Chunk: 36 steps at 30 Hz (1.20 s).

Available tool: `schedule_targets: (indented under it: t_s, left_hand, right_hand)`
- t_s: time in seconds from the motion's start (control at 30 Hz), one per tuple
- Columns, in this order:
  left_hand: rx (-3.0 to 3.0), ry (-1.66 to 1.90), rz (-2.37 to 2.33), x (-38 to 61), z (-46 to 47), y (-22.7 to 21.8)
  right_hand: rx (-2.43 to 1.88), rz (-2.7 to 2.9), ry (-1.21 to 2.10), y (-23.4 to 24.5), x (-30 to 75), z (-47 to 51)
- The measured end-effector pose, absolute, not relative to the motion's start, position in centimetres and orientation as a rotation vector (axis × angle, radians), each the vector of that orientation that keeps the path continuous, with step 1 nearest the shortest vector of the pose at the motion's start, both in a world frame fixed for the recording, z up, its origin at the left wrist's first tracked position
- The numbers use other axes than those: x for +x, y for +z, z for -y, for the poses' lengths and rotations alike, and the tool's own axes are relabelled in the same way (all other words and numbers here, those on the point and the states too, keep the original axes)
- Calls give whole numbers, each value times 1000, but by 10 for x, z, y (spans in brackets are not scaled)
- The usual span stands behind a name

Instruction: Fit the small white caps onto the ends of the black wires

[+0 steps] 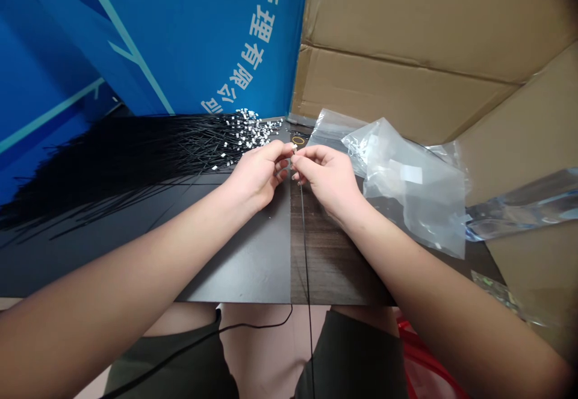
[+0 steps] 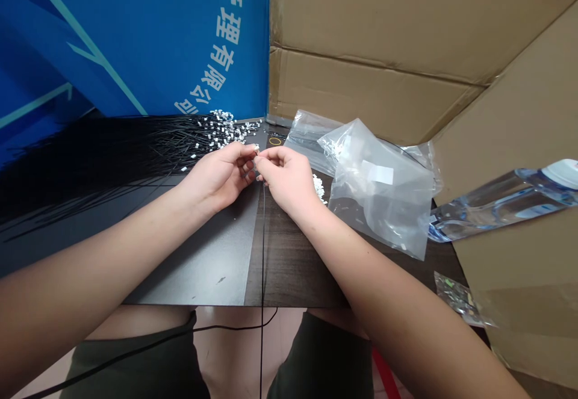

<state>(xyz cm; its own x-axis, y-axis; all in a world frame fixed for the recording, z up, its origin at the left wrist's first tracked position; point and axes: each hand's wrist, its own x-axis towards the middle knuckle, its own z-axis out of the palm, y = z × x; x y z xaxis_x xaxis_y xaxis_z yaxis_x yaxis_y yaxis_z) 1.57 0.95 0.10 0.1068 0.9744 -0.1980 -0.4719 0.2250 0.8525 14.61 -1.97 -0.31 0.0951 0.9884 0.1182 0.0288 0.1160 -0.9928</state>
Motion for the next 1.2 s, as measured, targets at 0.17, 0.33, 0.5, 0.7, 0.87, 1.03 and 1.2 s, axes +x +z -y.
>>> schedule_targets:
  t_s: [0.17,0.33,0.5,0.7,0.87,1.03,1.2]
  left_hand:
    - [724,1209,-879,15,-8,1]
    - [845,1212,-837,13,-9,-2]
    - [958,1279,-870,12,-9,-4]
    - [1232,1422,-890,12,-8,-2]
    - [1276,1463,-930,11,-7,1]
    - [1283,1461,-925,11,-10,-1]
    - [1310,1479,-908,10,-10,-1]
  right_hand:
    - [-1171,1156,1098,-2,146,19]
    - [-1112,1072,1224,-2,147,18]
    - [-1104,1023,1282,0,147,19]
    - [-1058,1028,1304,-2,148,17]
    - [-1033,1023,1317,-4,149,16]
    - [-1028,1026,1296,-3,149,17]
    - [-1030,1009,1288,0,149,17]
